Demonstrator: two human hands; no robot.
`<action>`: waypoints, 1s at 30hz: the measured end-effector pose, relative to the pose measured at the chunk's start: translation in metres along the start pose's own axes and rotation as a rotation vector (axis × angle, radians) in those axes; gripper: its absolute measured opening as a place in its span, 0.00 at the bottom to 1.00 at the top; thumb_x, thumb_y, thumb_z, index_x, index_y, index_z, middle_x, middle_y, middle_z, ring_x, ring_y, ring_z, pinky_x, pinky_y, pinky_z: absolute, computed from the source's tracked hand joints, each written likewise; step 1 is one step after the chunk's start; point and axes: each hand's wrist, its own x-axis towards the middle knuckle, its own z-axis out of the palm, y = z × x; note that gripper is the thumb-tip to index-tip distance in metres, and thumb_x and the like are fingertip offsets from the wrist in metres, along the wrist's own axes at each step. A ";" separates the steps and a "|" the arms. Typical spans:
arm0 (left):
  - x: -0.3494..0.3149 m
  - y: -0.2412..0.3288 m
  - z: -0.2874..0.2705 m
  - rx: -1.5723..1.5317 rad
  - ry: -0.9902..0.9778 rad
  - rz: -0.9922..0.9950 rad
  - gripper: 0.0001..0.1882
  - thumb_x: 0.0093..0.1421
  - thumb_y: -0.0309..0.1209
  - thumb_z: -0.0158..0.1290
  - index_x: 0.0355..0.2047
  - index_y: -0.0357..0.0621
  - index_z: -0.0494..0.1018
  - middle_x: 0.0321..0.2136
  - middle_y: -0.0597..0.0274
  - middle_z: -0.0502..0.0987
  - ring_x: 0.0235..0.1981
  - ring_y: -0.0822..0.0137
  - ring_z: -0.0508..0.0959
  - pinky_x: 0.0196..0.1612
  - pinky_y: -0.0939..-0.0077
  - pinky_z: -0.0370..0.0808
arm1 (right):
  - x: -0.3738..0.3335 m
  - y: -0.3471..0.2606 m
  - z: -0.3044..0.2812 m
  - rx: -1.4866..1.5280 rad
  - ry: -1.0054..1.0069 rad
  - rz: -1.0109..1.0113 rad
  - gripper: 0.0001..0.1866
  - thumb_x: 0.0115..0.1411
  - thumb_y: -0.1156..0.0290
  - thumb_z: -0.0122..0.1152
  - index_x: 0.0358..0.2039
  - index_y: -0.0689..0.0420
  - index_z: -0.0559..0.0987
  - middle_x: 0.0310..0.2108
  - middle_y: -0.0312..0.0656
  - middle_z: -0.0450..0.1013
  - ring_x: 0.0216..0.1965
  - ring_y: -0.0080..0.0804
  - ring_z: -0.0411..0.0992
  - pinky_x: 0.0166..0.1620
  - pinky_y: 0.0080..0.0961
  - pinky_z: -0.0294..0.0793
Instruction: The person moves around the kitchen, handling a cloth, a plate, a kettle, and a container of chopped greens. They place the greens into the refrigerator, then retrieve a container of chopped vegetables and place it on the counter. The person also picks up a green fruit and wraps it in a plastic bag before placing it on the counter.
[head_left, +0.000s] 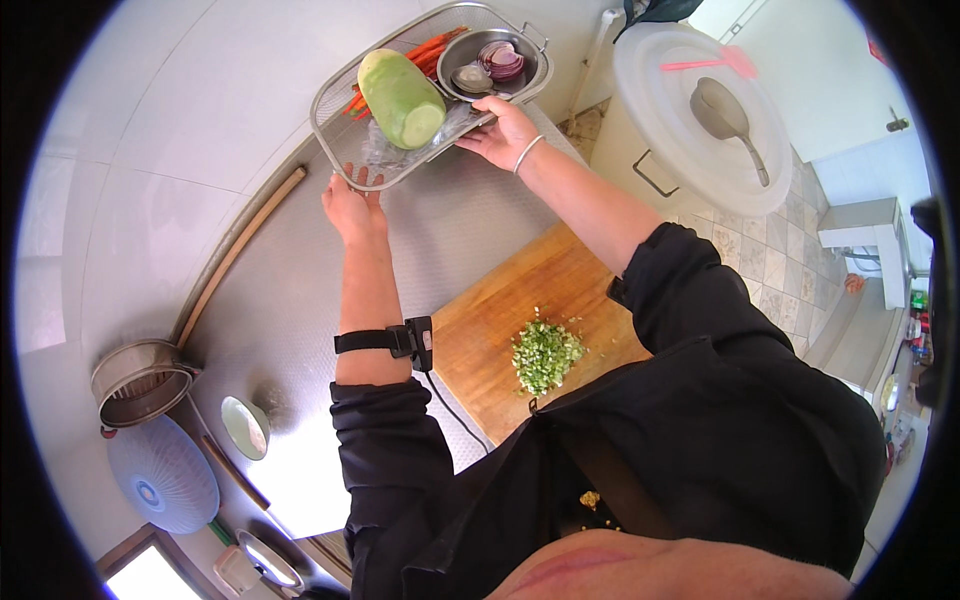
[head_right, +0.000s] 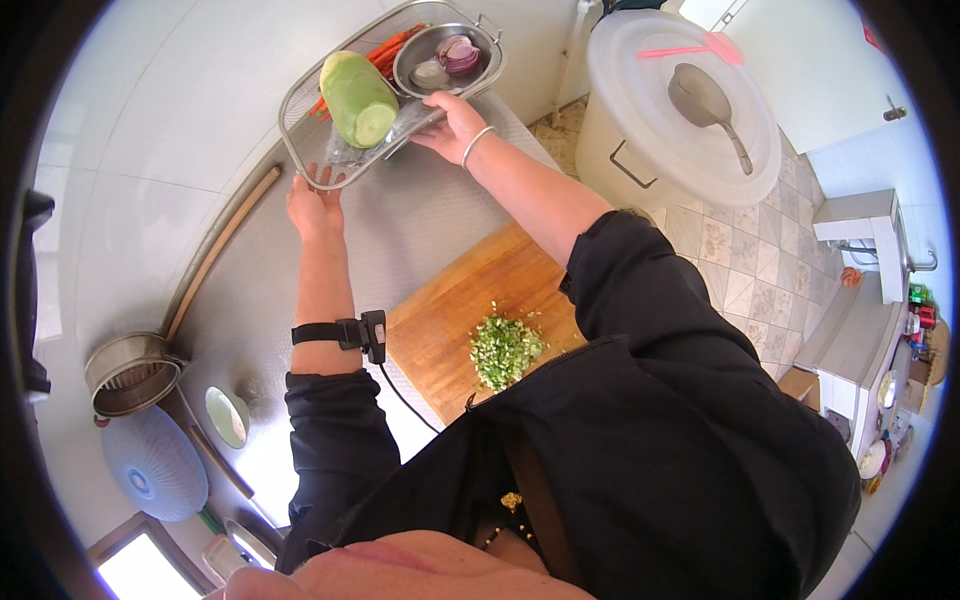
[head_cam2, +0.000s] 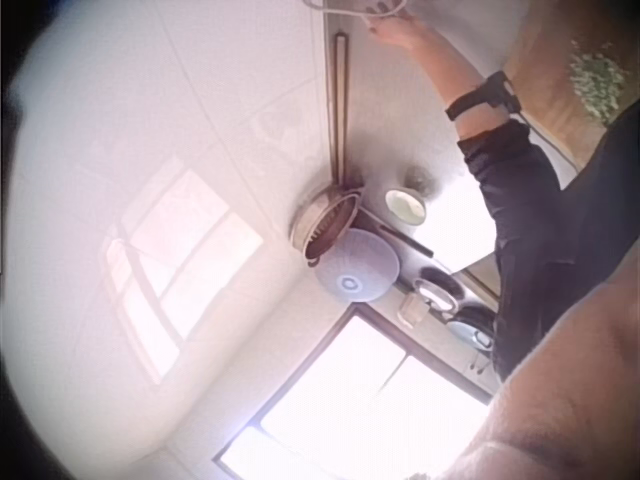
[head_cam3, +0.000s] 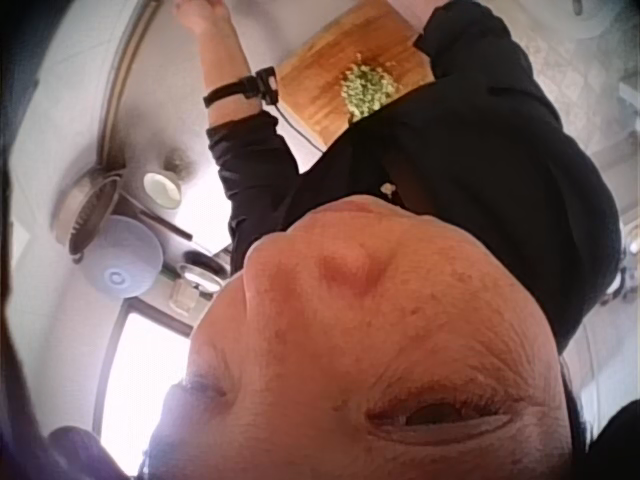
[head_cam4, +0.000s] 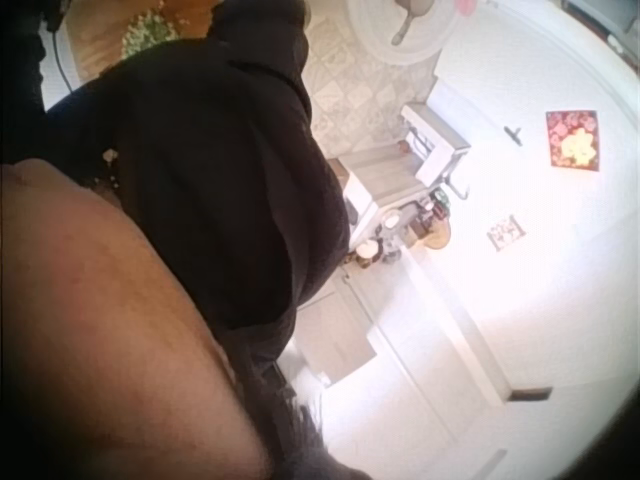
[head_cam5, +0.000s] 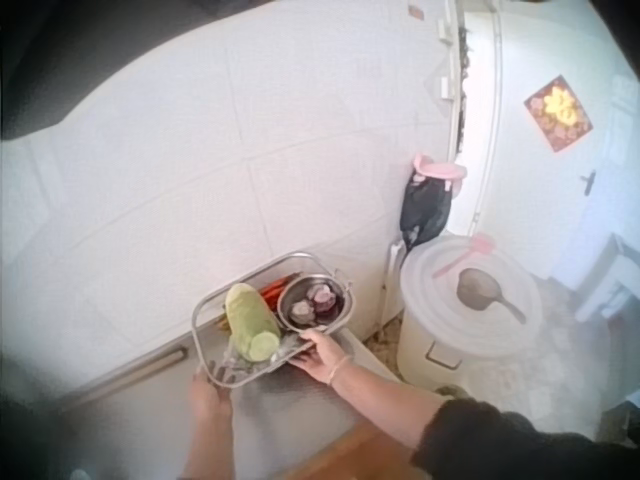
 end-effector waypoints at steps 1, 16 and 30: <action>-0.001 0.000 0.000 0.017 0.015 0.007 0.23 0.64 0.33 0.39 0.55 0.35 0.50 0.53 0.50 0.60 0.55 0.53 0.62 0.48 0.51 0.70 | -0.001 0.000 0.000 -0.006 0.005 -0.014 0.20 0.50 0.71 0.58 0.43 0.63 0.67 0.44 0.52 0.66 0.48 0.45 0.66 0.58 0.49 0.61; -0.211 0.020 -0.040 0.080 -0.465 -0.455 0.05 0.62 0.29 0.47 0.29 0.42 0.69 0.26 0.64 0.73 0.27 0.73 0.73 0.33 0.80 0.71 | -0.194 0.033 -0.019 -0.721 -0.401 0.073 0.18 0.56 0.76 0.58 0.48 0.62 0.70 0.35 0.39 0.73 0.37 0.25 0.72 0.43 0.22 0.73; -0.361 0.008 -0.004 0.242 -0.598 -0.794 0.10 0.61 0.33 0.49 0.38 0.39 0.71 0.30 0.63 0.76 0.29 0.74 0.74 0.36 0.80 0.73 | -0.356 -0.017 -0.056 -1.078 -0.438 0.004 0.05 0.57 0.73 0.58 0.32 0.60 0.78 0.31 0.36 0.74 0.34 0.19 0.71 0.38 0.17 0.71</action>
